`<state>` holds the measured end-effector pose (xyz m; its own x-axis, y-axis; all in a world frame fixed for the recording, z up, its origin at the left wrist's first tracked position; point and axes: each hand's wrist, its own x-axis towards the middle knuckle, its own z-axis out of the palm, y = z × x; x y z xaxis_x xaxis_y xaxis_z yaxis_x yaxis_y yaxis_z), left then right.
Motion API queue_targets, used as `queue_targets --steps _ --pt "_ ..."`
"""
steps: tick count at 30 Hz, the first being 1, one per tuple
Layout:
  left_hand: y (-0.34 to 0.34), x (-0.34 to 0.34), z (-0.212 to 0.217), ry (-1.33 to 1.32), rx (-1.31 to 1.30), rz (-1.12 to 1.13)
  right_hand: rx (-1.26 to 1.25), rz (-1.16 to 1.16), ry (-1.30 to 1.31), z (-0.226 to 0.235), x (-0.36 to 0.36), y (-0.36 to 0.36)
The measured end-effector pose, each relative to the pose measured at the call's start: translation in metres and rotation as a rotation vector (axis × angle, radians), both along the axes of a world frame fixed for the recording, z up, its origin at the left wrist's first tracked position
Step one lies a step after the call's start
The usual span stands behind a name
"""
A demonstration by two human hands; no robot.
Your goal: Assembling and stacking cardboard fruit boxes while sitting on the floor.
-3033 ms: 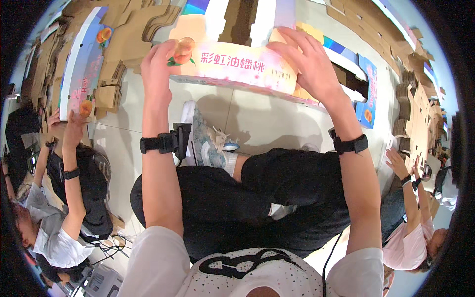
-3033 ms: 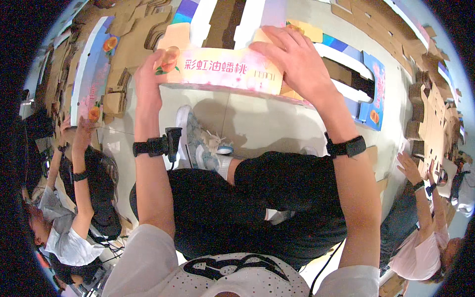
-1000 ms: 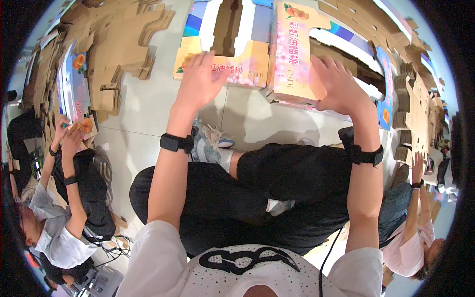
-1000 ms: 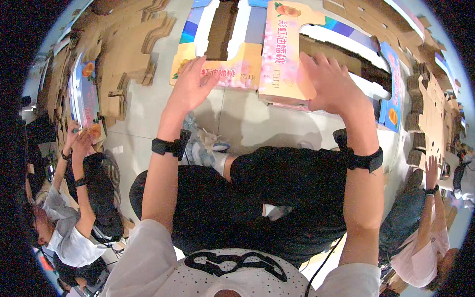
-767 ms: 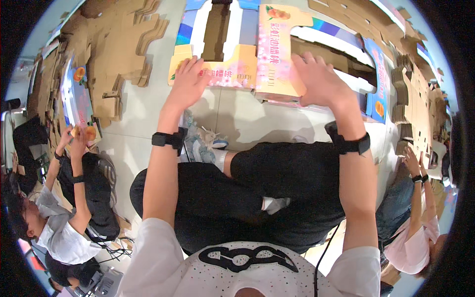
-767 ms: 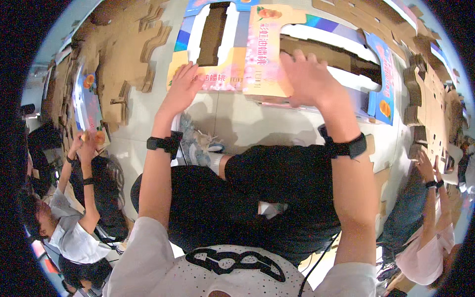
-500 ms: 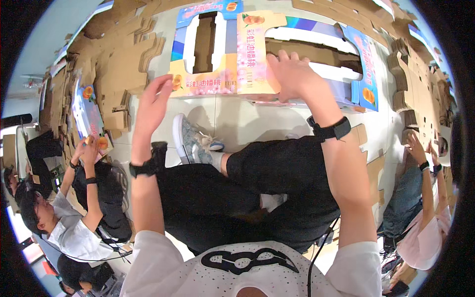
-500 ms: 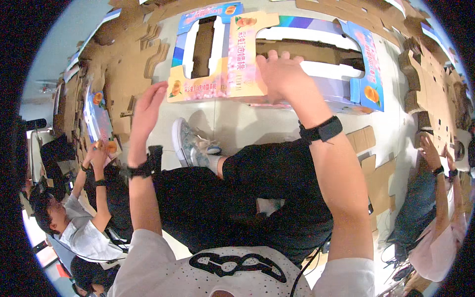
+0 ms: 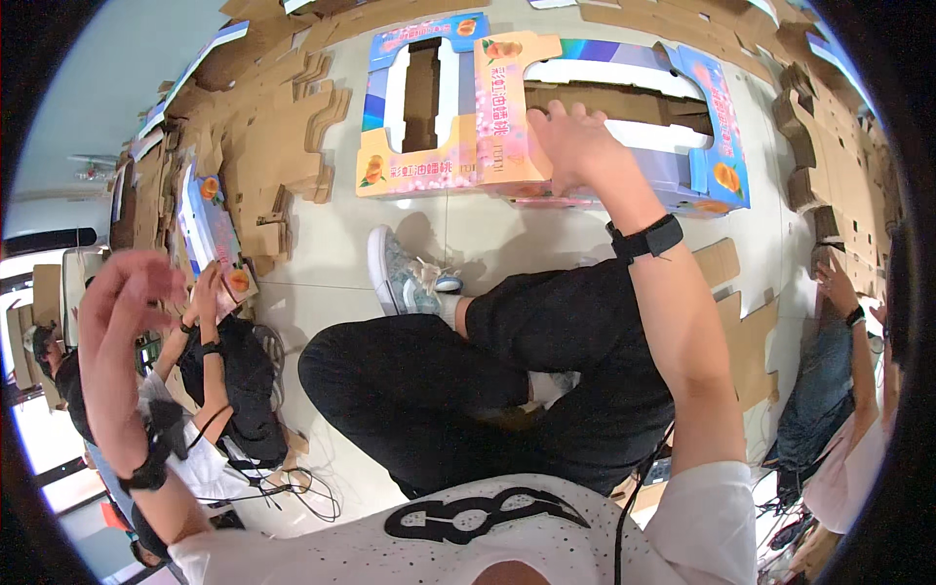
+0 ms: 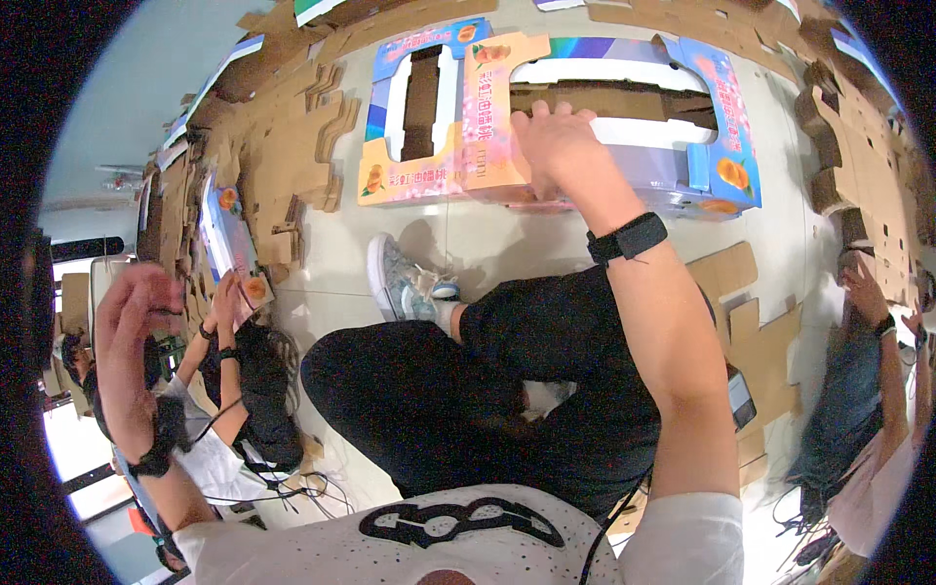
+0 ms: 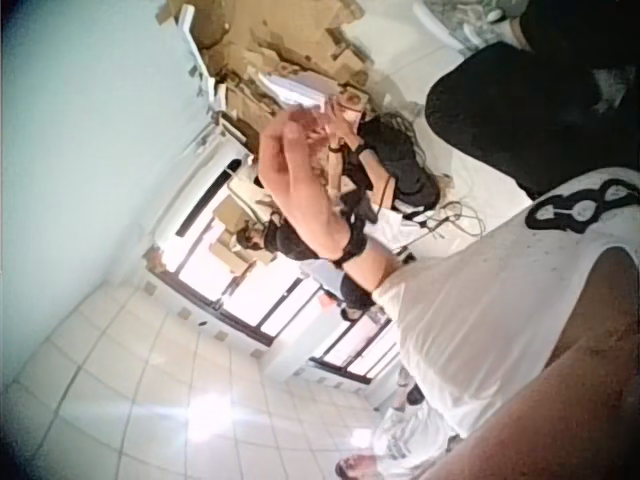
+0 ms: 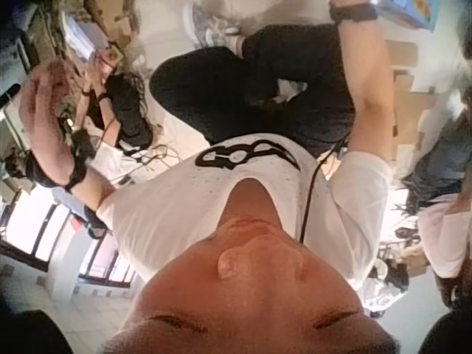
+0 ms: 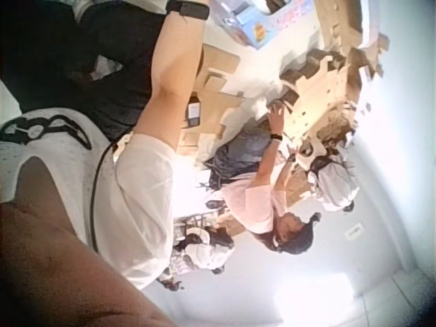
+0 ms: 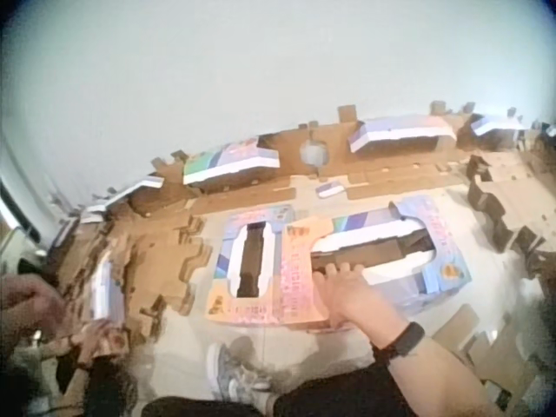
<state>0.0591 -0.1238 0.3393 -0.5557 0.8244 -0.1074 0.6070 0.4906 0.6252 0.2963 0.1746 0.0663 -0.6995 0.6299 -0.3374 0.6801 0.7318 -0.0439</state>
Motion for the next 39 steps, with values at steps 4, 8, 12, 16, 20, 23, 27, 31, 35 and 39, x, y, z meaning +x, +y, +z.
queue_targets --steps 4,8,12,16,20,23,27,31,35,39 --pt "-0.024 0.011 0.041 0.081 -0.246 0.054 0.02 0.012 -0.002 0.0 -0.004 -0.001" --pt "-0.024 0.013 0.043 0.095 -0.238 0.091 0.018 0.02 0.004 0.004 -0.006 0.001" --pt "0.015 0.018 -0.036 -0.256 -0.095 0.095 0.003 -0.001 -0.024 0.003 0.003 0.0" --pt "0.07 0.008 -0.151 -0.497 0.117 0.175 -0.02 0.014 0.002 0.003 -0.001 0.002" --pt "0.099 -0.021 -0.275 -0.771 0.388 0.303 -0.041 0.036 -0.007 0.007 -0.006 -0.001" --pt "0.114 -0.027 -0.311 -0.828 0.421 0.36 -0.04 0.018 0.017 0.004 -0.001 0.0" --pt "0.12 -0.04 -0.337 -0.892 0.439 0.345 -0.007 0.038 0.006 0.005 -0.002 0.001" --pt "0.128 -0.022 -0.343 -0.537 0.383 0.206 0.015 0.08 0.07 0.001 0.0 0.002" --pt "0.131 -0.012 -0.332 -0.209 0.455 0.01 0.147 0.196 0.275 -0.003 0.011 0.015" --pt "0.127 -0.015 -0.316 -0.302 0.482 0.051 0.224 0.181 0.436 0.023 -0.001 -0.005"
